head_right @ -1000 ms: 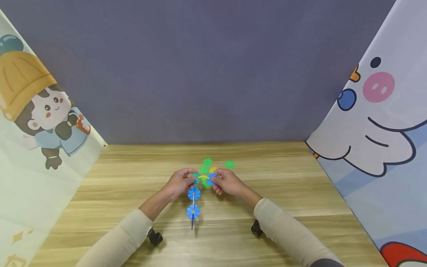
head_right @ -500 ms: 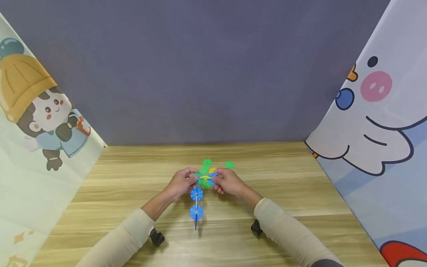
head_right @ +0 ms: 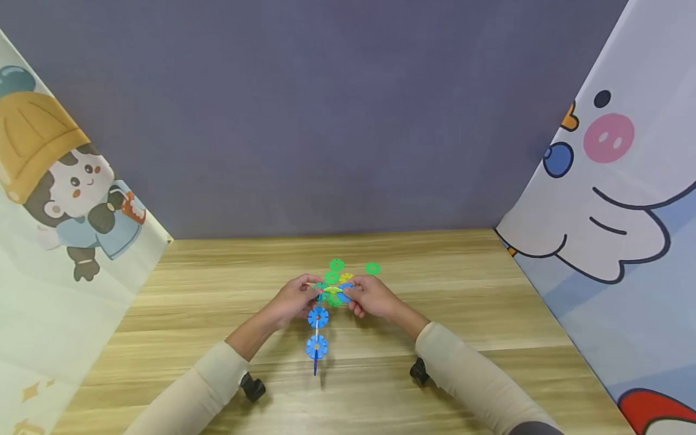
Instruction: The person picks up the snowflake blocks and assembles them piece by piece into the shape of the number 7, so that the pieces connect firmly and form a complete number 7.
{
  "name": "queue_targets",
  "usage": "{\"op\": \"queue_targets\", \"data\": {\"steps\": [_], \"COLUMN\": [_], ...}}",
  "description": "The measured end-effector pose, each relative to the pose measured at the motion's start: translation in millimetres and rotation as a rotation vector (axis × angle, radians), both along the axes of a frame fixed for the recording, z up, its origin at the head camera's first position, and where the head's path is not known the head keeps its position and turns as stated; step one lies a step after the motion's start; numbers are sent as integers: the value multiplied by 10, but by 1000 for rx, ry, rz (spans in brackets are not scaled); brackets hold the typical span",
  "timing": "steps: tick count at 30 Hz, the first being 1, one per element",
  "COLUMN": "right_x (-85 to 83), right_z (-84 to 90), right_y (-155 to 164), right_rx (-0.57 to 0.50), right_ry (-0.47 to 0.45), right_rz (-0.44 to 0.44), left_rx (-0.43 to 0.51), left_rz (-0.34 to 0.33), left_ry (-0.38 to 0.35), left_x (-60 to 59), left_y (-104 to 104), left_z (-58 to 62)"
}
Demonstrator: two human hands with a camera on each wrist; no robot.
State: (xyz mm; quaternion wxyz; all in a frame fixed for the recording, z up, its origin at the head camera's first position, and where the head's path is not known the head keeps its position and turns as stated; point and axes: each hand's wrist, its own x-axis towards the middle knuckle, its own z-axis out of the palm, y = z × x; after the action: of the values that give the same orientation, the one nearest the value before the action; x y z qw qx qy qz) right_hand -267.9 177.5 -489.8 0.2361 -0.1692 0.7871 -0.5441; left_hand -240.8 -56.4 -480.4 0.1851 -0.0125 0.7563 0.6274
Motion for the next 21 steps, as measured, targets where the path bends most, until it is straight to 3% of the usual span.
{"op": "queue_targets", "data": {"steps": [13, 21], "right_x": [-19, 5], "right_z": [-24, 5], "right_y": [-25, -75], "right_rx": [-34, -67], "right_ry": [-63, -77], "right_rz": [-12, 8], "left_rx": [-118, -109], "left_rz": [-49, -123], "left_ry": [103, 126], "left_x": [-3, -12], "left_y": [42, 77], "left_z": [36, 18]}}
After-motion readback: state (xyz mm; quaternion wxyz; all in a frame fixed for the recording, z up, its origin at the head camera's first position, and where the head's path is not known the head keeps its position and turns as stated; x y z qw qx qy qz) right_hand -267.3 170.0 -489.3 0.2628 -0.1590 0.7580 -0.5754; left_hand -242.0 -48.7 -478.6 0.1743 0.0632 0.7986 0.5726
